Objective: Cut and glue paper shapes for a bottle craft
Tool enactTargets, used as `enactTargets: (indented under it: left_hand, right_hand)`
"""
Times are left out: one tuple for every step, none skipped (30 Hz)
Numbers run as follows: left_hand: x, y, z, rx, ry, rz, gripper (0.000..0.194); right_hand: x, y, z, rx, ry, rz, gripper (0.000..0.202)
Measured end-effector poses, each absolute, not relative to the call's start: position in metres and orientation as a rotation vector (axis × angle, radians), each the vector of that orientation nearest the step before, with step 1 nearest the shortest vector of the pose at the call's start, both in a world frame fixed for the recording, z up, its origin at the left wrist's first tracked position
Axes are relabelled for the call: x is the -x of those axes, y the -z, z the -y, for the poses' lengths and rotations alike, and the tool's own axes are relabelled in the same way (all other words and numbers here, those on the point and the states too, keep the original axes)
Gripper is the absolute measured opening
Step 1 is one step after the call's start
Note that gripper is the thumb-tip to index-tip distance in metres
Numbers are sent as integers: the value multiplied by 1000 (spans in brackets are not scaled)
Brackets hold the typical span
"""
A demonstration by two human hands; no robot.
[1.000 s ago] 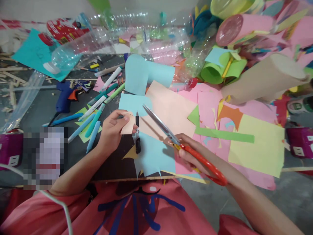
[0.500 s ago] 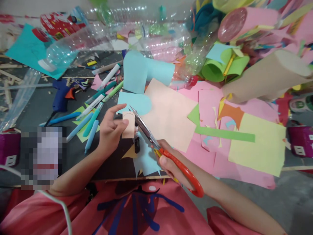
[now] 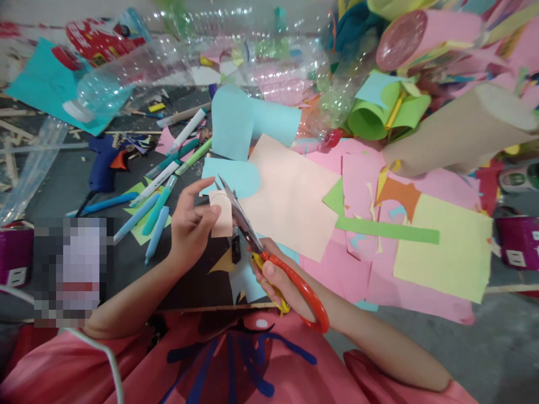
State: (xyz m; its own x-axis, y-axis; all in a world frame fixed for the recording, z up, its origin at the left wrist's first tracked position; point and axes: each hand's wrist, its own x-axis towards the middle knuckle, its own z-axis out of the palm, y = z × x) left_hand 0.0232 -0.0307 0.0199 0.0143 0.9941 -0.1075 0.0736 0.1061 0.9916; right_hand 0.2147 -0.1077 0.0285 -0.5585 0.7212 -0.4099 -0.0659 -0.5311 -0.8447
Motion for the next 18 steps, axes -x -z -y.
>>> enactTargets:
  left_hand:
    - [-23, -20, 31, -1203, -1076, -1295, 43]
    - [-23, -19, 31, -1214, -1075, -1290, 43]
    - [-23, -19, 31, -1224, -1076, -1286, 43]
    - [-23, -19, 31, -1232, -1078, -1284, 42]
    - [-23, -18, 31, -1237, -1083, -1284, 42]
    - [-22, -18, 31, -1238, -1085, -1284, 41]
    - [-22, -17, 31, -1238, -1087, -1289, 41]
    - [-22, -17, 31, -1243, -1089, -1295, 39]
    - [-22, -17, 31, -1260, -1089, -1303, 35]
    - [-22, -17, 31, -1288, -1094, -1314, 28]
    - [-22, -17, 31, -1327, -1101, -1325, 22]
    - [-22, -17, 30, -1372, -1111, -1333, 20]
    - [-22, -18, 30, -1416, -1121, -1335, 24]
    - [-22, -18, 30, -1450, -1129, -1333, 30]
    - [-21, -18, 29, -1470, -1134, -1330, 33]
    - [-21, -18, 29, -1473, -1138, -1328, 33]
    - [-21, -17, 29, -1465, -1137, -1329, 30]
    - [-22, -17, 29, -1452, -1133, -1333, 27]
  right_hand:
    - [-214, -28, 108, 1054, -2137, 1080, 36]
    - [-213, -29, 108, 1029, -2149, 1030, 35]
    - [-213, -29, 108, 1019, -2151, 1001, 34]
    - [-212, -29, 109, 1016, -2148, 992, 34]
    - [-212, -29, 109, 1009, -2143, 987, 33]
    - [-212, -29, 109, 1002, -2141, 983, 32]
    - [-212, -28, 110, 1005, -2139, 977, 32]
    - [-211, -26, 110, 1002, -2139, 965, 31]
    - [-211, -25, 111, 989, -2142, 950, 31]
    - [-211, -23, 111, 976, -2140, 940, 31]
    - [-211, -22, 111, 961, -2135, 939, 32]
    - [-211, -22, 111, 947, -2129, 945, 33]
    - [-211, -22, 111, 937, -2125, 956, 33]
    - [-210, -23, 111, 936, -2123, 969, 34]
    - [-210, -24, 110, 946, -2123, 981, 35]
    - [-209, -26, 110, 960, -2126, 984, 36]
    - [-209, -27, 110, 972, -2132, 983, 38]
    - [-209, -28, 109, 985, -2137, 982, 40]
